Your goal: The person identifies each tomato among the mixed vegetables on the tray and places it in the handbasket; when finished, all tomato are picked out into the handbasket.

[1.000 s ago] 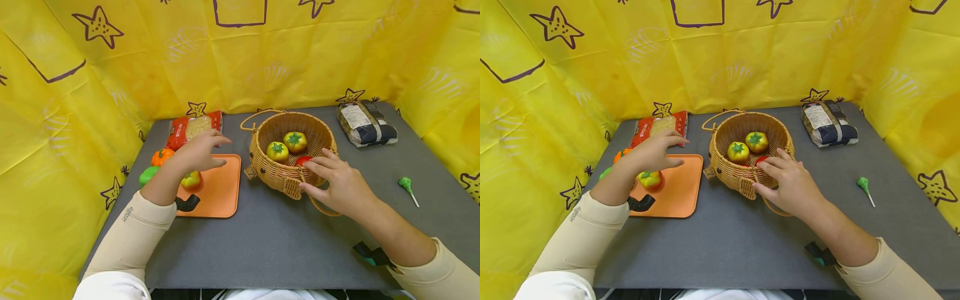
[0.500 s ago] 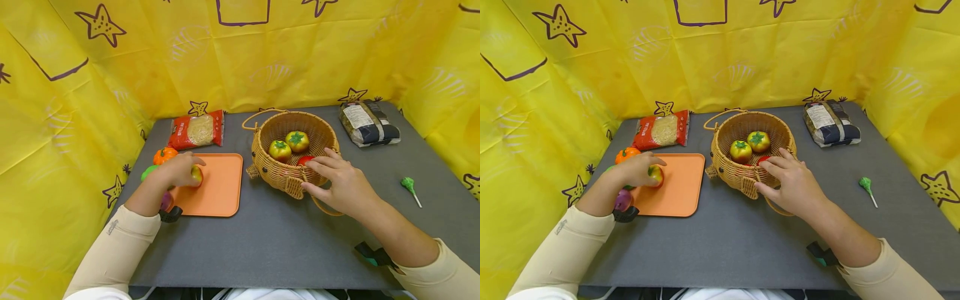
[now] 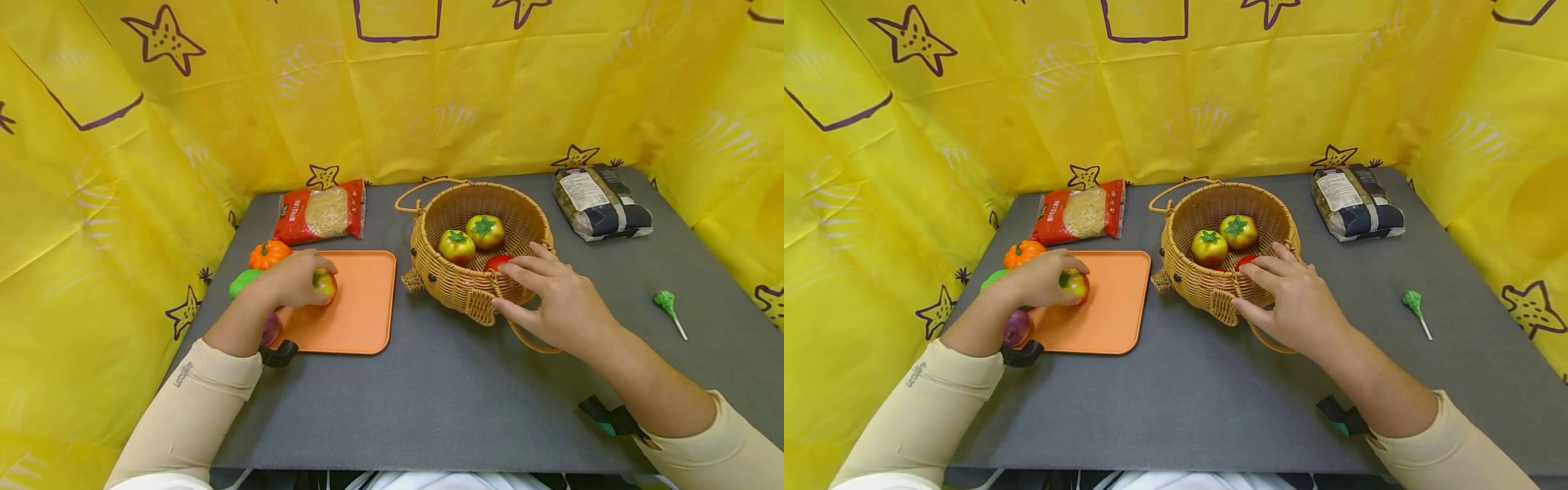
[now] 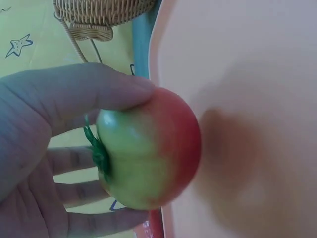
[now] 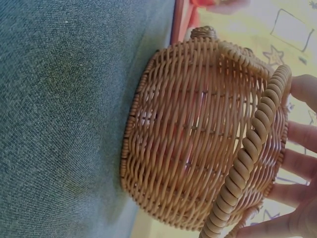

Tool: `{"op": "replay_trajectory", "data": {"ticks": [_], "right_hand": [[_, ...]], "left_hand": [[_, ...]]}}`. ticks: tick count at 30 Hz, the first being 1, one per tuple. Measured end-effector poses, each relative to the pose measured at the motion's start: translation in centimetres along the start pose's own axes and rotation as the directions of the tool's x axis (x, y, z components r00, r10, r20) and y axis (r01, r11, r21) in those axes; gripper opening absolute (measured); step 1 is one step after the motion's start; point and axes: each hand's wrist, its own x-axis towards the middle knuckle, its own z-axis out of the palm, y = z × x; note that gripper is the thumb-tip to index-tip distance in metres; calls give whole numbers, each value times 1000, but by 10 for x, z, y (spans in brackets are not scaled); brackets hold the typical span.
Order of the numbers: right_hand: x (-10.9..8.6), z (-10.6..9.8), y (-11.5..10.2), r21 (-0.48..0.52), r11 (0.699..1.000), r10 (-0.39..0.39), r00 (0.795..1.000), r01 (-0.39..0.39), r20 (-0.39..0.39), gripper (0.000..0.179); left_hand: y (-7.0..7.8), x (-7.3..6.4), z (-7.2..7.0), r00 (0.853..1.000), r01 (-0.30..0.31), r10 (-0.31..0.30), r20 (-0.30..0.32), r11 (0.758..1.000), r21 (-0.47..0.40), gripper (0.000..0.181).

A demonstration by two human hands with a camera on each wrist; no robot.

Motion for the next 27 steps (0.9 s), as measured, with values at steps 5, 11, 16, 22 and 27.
{"op": "replay_trajectory", "data": {"ticks": [5, 11, 16, 22, 27], "right_hand": [[0, -1, 0, 1, 1000, -2, 1000, 2, -1, 48], [0, 0, 0, 1, 1000, -10, 1000, 10, -8, 48], [0, 0, 0, 6, 1000, -18, 1000, 18, -9, 48], [0, -1, 0, 2, 1000, -10, 1000, 10, -4, 48], [0, 0, 0, 4, 1000, -8, 1000, 8, -3, 48]], "left_hand": [[8, 6, -1, 997, -43, 42, -58, 999, -27, 46], [21, 13, -8, 988, -98, 90, -129, 994, -55, 46], [35, 19, -19, 980, -120, 106, -171, 990, -69, 47], [63, 30, -37, 957, -187, 165, -238, 979, -75, 49], [88, 39, -50, 928, -255, 229, -294, 965, -53, 51]]}}
